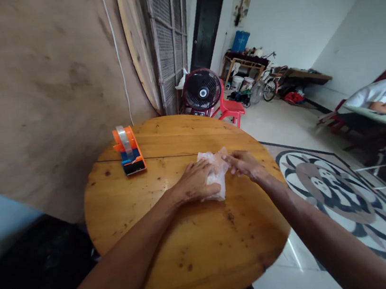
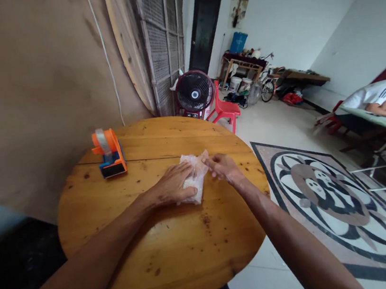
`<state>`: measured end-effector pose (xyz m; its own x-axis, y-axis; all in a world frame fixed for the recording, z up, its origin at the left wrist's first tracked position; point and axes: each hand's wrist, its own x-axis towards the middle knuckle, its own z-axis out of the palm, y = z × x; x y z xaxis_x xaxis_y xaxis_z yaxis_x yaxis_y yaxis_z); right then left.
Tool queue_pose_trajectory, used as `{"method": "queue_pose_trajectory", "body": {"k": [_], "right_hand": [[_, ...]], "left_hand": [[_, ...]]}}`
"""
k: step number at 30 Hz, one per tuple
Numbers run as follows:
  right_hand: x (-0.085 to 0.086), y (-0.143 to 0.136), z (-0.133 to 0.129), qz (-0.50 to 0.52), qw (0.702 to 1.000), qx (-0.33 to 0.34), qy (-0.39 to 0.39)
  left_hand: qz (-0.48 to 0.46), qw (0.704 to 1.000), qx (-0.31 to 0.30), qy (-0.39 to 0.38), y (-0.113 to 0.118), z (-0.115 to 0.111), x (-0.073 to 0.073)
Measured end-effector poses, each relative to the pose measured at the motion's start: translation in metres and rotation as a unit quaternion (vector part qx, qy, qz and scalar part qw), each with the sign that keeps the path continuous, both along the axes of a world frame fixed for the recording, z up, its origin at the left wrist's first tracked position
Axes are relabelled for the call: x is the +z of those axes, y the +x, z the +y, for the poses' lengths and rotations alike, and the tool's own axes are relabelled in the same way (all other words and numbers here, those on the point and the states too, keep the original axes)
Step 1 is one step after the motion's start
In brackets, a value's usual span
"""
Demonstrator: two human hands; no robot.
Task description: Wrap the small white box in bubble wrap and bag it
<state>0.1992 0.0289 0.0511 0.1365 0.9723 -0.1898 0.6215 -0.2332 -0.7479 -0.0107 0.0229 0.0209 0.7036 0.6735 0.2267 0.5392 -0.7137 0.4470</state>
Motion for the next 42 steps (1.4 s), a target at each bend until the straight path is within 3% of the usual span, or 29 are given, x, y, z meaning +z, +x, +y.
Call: {"method": "queue_pose_trajectory", "body": {"k": [5,10,15,20,25,36,42], "right_hand": [[-0.017,-0.005,0.013,0.038,0.993,0.032,0.107],[-0.016,-0.009,0.011,0.065,0.985,0.074,0.142],[-0.011,-0.016,0.012,-0.048,0.973,0.151,0.166],[-0.006,-0.021,0.011,-0.206,0.935,0.206,0.203],[-0.004,-0.020,0.007,-0.242,0.913,0.237,0.226],[-0.008,-0.021,0.016,-0.218,0.914,0.287,0.184],[-0.015,-0.026,0.032,-0.142,0.947,0.237,0.166]], "left_hand": [[0.015,1.000,-0.002,-0.004,0.001,0.005,-0.006],[0.018,1.000,-0.003,-0.018,0.001,0.007,-0.008],[0.010,0.999,-0.002,-0.036,0.000,0.007,-0.008],[-0.002,0.999,0.001,-0.048,0.000,0.009,-0.010],[-0.010,0.998,0.000,-0.063,0.000,0.009,-0.009],[-0.013,0.995,0.010,-0.096,-0.001,0.007,-0.004],[-0.032,0.993,0.011,-0.113,-0.001,0.006,-0.005]]}}
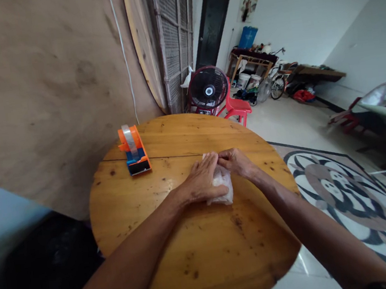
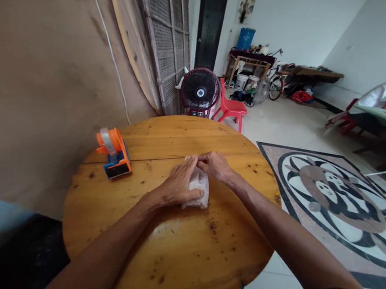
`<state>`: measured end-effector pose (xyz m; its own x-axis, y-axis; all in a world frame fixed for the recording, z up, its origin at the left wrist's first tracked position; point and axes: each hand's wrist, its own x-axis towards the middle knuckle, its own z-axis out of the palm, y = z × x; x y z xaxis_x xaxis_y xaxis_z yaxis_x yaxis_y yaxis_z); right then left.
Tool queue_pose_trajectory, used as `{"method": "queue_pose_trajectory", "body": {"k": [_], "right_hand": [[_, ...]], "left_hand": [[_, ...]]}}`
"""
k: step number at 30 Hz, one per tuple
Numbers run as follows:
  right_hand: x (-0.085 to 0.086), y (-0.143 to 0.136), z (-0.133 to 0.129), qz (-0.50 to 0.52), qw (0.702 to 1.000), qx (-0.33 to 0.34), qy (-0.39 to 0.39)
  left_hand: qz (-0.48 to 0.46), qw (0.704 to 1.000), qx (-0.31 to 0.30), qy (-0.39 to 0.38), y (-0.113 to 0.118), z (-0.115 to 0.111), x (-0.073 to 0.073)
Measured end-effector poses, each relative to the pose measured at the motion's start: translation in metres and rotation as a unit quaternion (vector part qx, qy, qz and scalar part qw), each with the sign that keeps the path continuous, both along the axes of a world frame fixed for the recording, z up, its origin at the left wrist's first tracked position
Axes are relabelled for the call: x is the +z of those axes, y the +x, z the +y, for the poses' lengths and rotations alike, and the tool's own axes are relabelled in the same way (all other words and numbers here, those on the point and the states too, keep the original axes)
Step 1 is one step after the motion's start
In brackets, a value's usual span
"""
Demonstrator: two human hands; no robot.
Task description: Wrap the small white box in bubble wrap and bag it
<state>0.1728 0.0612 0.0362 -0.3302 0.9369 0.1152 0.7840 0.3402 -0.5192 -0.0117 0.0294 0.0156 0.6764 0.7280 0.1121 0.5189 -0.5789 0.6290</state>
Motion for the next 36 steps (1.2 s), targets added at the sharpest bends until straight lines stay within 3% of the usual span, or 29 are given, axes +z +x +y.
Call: {"method": "queue_pose_trajectory", "body": {"k": [6,18,23,31,36], "right_hand": [[0.000,-0.009,0.009,0.106,0.981,-0.089,-0.133],[-0.017,-0.014,0.011,0.152,0.972,-0.125,-0.127],[-0.021,-0.017,0.014,0.158,0.972,-0.124,-0.121],[-0.026,-0.019,0.015,0.142,0.972,-0.154,-0.107],[-0.028,-0.018,0.016,0.156,0.969,-0.158,-0.111]], "left_hand": [[-0.010,1.000,0.020,-0.009,0.000,-0.001,0.000],[0.010,0.998,0.058,-0.036,0.000,-0.003,0.000],[0.038,0.997,0.065,-0.003,0.001,-0.005,-0.001],[0.058,0.976,0.144,0.154,-0.001,-0.026,0.017],[0.049,0.980,0.094,0.170,-0.001,-0.030,0.017]]}}
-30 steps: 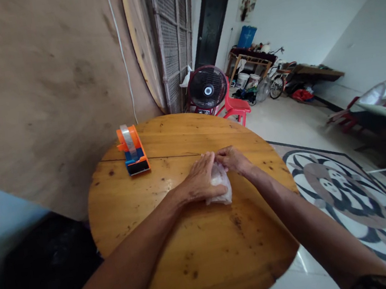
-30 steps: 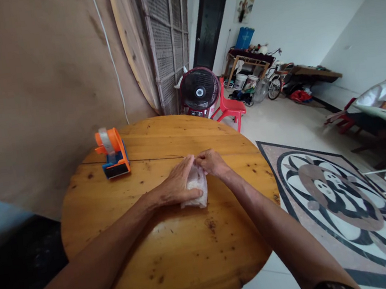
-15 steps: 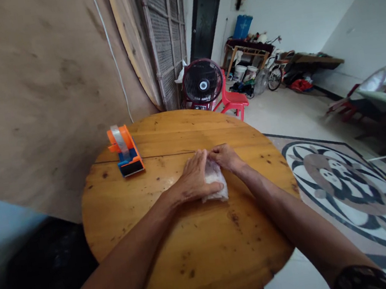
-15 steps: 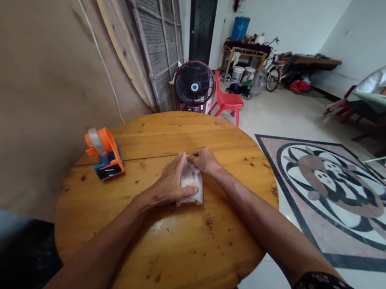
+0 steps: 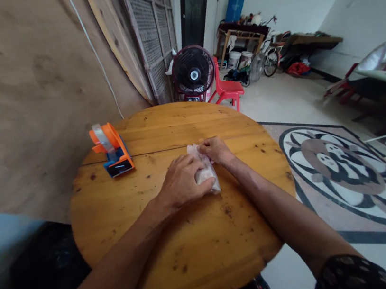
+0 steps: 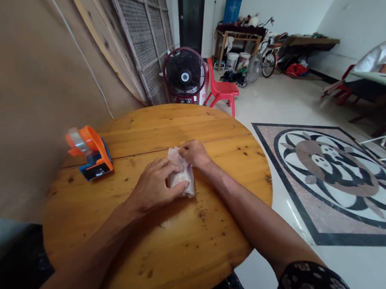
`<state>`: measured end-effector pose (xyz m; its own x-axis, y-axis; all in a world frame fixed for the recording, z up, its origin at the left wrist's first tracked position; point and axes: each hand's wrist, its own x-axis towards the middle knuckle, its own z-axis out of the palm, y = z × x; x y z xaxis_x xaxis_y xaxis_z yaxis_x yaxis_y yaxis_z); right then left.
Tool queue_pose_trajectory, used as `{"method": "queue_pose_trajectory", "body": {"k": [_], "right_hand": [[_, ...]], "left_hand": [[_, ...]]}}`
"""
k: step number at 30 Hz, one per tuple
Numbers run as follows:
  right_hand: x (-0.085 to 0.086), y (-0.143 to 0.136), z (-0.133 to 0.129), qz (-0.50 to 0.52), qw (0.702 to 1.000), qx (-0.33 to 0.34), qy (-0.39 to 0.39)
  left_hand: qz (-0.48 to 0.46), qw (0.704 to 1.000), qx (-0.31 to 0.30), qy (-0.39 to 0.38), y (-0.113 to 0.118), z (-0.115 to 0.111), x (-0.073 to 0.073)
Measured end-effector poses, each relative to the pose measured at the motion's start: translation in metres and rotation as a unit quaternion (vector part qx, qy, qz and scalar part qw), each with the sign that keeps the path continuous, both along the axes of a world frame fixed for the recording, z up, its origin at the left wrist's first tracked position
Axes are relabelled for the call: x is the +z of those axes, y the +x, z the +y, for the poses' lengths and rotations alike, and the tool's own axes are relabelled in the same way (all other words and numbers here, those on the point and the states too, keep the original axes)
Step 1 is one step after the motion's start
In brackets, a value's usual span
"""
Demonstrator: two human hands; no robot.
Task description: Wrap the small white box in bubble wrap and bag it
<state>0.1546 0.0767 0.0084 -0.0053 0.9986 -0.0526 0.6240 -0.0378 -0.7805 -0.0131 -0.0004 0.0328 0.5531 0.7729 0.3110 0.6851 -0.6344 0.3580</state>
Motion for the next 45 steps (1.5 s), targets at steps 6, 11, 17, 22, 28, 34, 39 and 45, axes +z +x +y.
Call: {"method": "queue_pose_trajectory", "body": {"k": [6,11,17,22,28,34,39,45], "right_hand": [[0.004,-0.003,-0.002,0.035,0.999,-0.001,-0.036],[0.017,0.000,-0.010,0.144,0.983,0.003,-0.116],[0.022,0.024,-0.017,0.253,0.951,0.104,-0.144],[0.024,0.037,-0.017,0.229,0.939,0.226,-0.125],[0.021,0.035,-0.015,0.198,0.941,0.254,-0.100],[0.017,0.029,-0.016,0.172,0.947,0.260,-0.075],[0.011,0.025,-0.014,0.147,0.950,0.272,-0.048],[0.009,0.025,-0.014,0.132,0.953,0.270,-0.029]], "left_hand": [[-0.021,0.999,-0.028,-0.010,-0.001,0.003,-0.006],[-0.042,0.998,-0.030,-0.027,-0.001,0.002,-0.006],[-0.055,0.998,-0.018,-0.038,0.000,0.001,-0.004],[-0.034,0.999,-0.028,-0.033,-0.001,0.003,-0.008],[-0.045,0.997,-0.027,-0.054,0.000,0.004,-0.007],[-0.086,0.992,0.001,-0.093,0.002,0.000,-0.005],[-0.083,0.994,-0.009,-0.074,0.002,0.001,-0.007],[-0.090,0.993,-0.046,-0.066,0.000,0.002,-0.010]]}}
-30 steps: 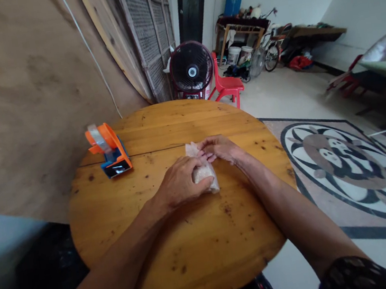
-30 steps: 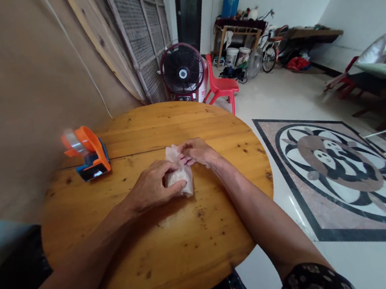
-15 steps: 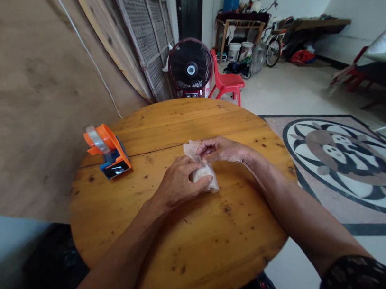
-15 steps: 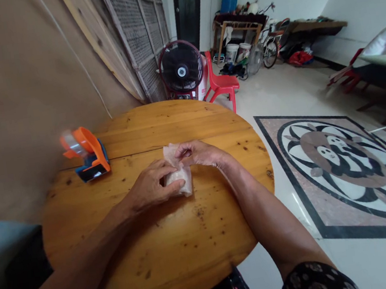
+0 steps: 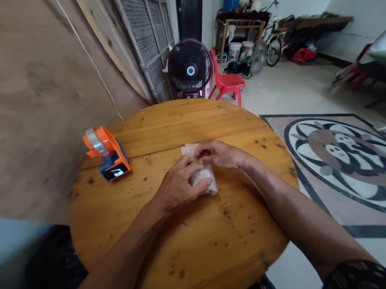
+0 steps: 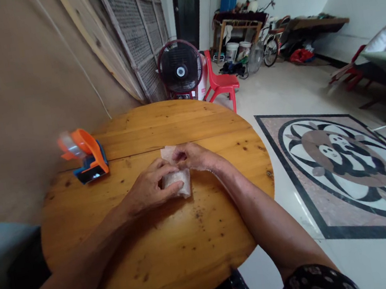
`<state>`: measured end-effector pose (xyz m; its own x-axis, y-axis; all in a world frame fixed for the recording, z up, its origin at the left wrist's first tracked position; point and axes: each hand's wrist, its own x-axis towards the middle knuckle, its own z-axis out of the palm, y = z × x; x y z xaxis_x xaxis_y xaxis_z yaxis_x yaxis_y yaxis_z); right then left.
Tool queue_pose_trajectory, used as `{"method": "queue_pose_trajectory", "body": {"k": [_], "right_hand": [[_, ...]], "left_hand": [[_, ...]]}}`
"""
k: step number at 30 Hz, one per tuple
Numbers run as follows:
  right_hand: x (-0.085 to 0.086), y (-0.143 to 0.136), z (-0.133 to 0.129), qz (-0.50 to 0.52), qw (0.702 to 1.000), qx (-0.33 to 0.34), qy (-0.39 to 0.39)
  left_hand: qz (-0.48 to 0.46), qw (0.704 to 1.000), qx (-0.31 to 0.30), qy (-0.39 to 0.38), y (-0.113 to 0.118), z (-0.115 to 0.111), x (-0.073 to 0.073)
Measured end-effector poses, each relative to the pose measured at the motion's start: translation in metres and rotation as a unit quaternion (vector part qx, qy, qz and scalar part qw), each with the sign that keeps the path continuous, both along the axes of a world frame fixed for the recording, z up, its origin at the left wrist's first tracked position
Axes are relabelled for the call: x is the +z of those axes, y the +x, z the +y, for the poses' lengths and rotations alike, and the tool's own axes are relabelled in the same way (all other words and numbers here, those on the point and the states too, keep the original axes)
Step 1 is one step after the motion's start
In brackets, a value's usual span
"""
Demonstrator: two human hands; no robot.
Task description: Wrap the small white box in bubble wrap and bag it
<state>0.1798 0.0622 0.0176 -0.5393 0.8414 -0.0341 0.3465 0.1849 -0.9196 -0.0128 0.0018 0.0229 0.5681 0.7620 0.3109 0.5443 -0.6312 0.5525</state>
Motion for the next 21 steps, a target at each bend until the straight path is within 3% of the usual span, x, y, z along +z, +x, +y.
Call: {"method": "queue_pose_trajectory", "body": {"k": [6,9,14,21], "right_hand": [[0.002,0.004,0.001,0.031,0.999,-0.032,0.005],[-0.006,0.006,0.007,-0.014,0.992,-0.094,0.084],[-0.018,0.006,0.015,-0.128,0.949,-0.221,0.185],[-0.018,0.000,0.023,-0.183,0.942,-0.232,0.162]], "left_hand": [[-0.006,1.000,-0.010,-0.004,0.000,0.001,0.000],[0.008,1.000,-0.004,-0.006,0.000,0.001,0.001],[0.017,1.000,-0.001,-0.005,-0.001,0.000,0.002],[0.016,1.000,0.000,-0.002,0.000,-0.002,0.004]]}}
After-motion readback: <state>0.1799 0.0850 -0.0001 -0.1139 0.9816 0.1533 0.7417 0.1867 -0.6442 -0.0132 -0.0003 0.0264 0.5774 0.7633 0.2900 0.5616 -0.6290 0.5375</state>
